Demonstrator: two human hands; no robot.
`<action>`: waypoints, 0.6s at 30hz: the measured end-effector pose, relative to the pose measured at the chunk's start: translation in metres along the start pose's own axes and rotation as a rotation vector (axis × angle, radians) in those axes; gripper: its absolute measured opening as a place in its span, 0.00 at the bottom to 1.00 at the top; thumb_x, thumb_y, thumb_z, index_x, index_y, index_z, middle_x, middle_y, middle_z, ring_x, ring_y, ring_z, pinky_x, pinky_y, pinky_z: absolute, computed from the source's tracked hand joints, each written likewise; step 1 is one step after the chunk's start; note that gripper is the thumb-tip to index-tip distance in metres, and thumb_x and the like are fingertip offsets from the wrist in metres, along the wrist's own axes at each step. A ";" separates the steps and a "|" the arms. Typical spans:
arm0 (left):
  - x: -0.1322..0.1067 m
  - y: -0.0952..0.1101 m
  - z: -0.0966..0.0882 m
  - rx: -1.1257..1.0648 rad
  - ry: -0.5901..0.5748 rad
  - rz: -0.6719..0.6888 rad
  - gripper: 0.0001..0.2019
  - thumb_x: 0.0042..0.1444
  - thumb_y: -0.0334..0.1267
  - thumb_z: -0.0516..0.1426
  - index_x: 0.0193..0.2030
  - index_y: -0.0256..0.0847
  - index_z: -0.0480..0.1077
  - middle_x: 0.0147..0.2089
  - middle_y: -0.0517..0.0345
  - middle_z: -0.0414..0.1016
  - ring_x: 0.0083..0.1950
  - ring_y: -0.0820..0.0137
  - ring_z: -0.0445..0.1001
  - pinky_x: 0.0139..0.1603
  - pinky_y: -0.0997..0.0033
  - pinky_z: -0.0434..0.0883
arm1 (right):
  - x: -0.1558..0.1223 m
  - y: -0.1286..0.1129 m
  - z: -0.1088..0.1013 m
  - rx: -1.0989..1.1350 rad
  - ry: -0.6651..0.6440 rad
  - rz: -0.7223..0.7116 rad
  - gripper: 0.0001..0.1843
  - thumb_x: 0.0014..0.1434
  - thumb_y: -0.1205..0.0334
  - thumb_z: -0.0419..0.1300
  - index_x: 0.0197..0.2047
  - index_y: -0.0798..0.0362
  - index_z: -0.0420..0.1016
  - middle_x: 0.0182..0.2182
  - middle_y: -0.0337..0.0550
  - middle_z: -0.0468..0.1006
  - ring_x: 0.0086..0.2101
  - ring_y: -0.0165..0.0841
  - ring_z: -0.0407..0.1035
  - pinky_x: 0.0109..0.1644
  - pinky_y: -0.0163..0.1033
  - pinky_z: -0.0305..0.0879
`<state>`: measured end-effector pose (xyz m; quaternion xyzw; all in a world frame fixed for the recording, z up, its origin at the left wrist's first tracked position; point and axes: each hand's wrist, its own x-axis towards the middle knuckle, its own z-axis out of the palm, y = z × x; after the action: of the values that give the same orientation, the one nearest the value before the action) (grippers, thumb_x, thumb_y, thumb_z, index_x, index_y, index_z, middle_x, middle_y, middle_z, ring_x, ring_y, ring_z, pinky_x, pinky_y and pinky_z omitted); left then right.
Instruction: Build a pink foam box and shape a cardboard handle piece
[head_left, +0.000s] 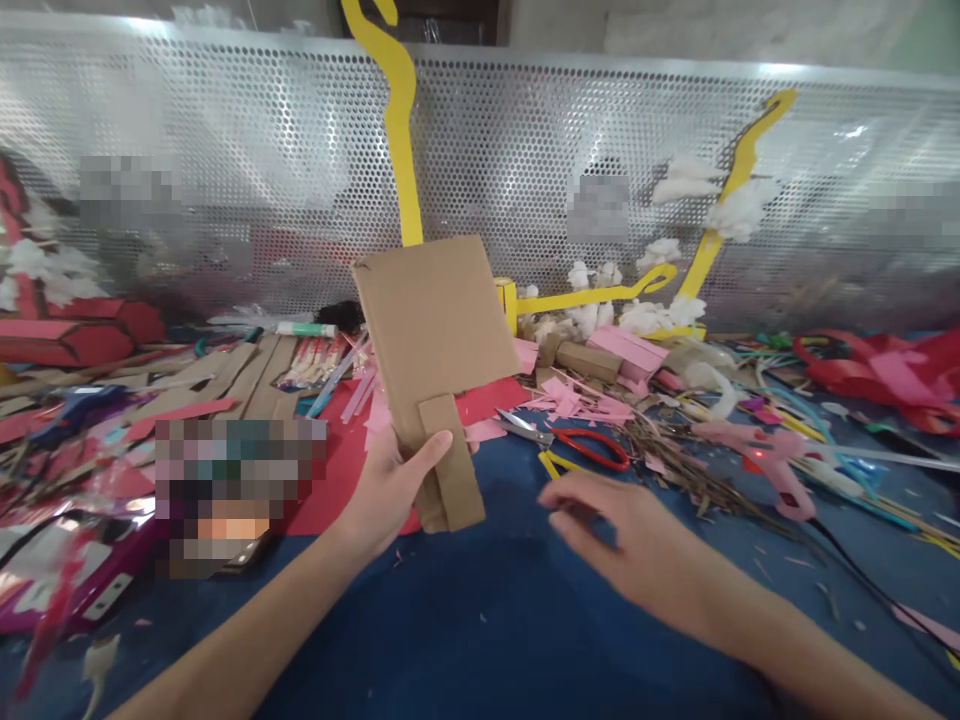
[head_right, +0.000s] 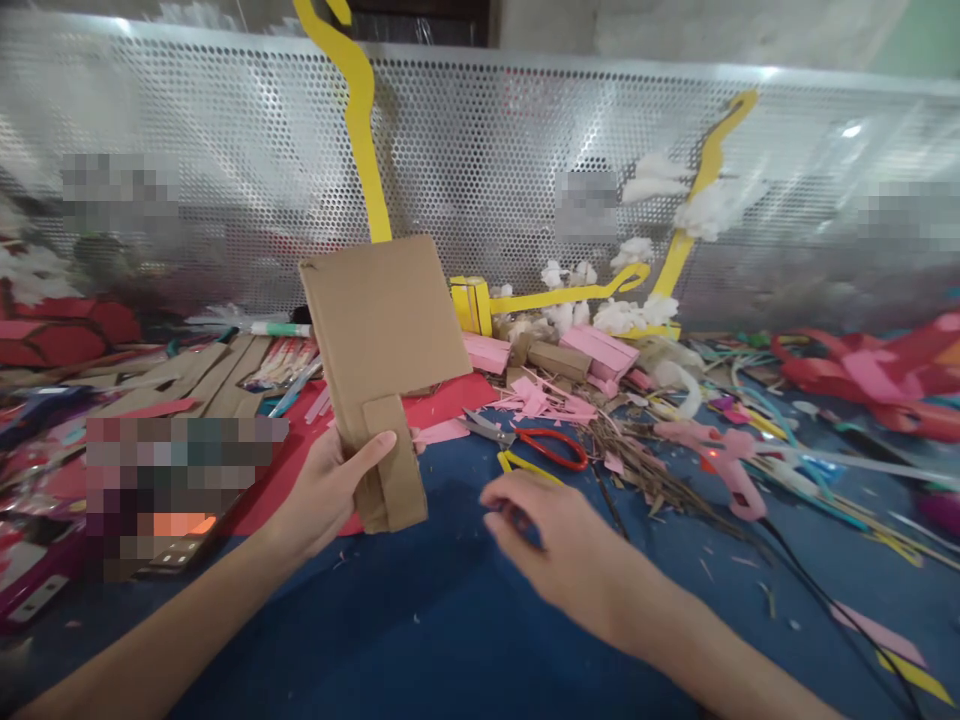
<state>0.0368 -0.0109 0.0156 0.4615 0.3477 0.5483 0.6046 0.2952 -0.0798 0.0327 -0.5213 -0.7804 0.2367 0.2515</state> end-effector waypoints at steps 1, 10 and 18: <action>0.000 0.003 -0.001 0.030 -0.018 -0.001 0.18 0.55 0.41 0.68 0.51 0.39 0.75 0.46 0.49 0.84 0.43 0.60 0.83 0.45 0.63 0.80 | -0.010 0.010 -0.011 -0.109 0.060 0.011 0.09 0.69 0.56 0.55 0.46 0.47 0.75 0.44 0.45 0.81 0.42 0.39 0.76 0.46 0.43 0.70; 0.001 0.006 -0.003 0.221 -0.097 0.047 0.20 0.55 0.42 0.67 0.52 0.40 0.69 0.41 0.50 0.83 0.41 0.58 0.83 0.41 0.61 0.81 | -0.038 0.073 -0.018 -0.377 0.097 0.122 0.16 0.64 0.64 0.53 0.54 0.54 0.71 0.42 0.51 0.79 0.39 0.40 0.75 0.44 0.45 0.70; 0.008 0.000 -0.011 0.273 -0.058 0.098 0.18 0.54 0.41 0.67 0.49 0.40 0.70 0.39 0.48 0.84 0.40 0.58 0.84 0.40 0.61 0.80 | -0.042 0.066 -0.025 -0.634 0.135 0.074 0.10 0.56 0.73 0.54 0.34 0.51 0.75 0.35 0.53 0.78 0.42 0.46 0.75 0.49 0.49 0.70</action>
<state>0.0285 -0.0007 0.0125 0.5716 0.3786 0.5109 0.5185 0.3706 -0.0932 0.0037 -0.6163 -0.7772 -0.0445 0.1190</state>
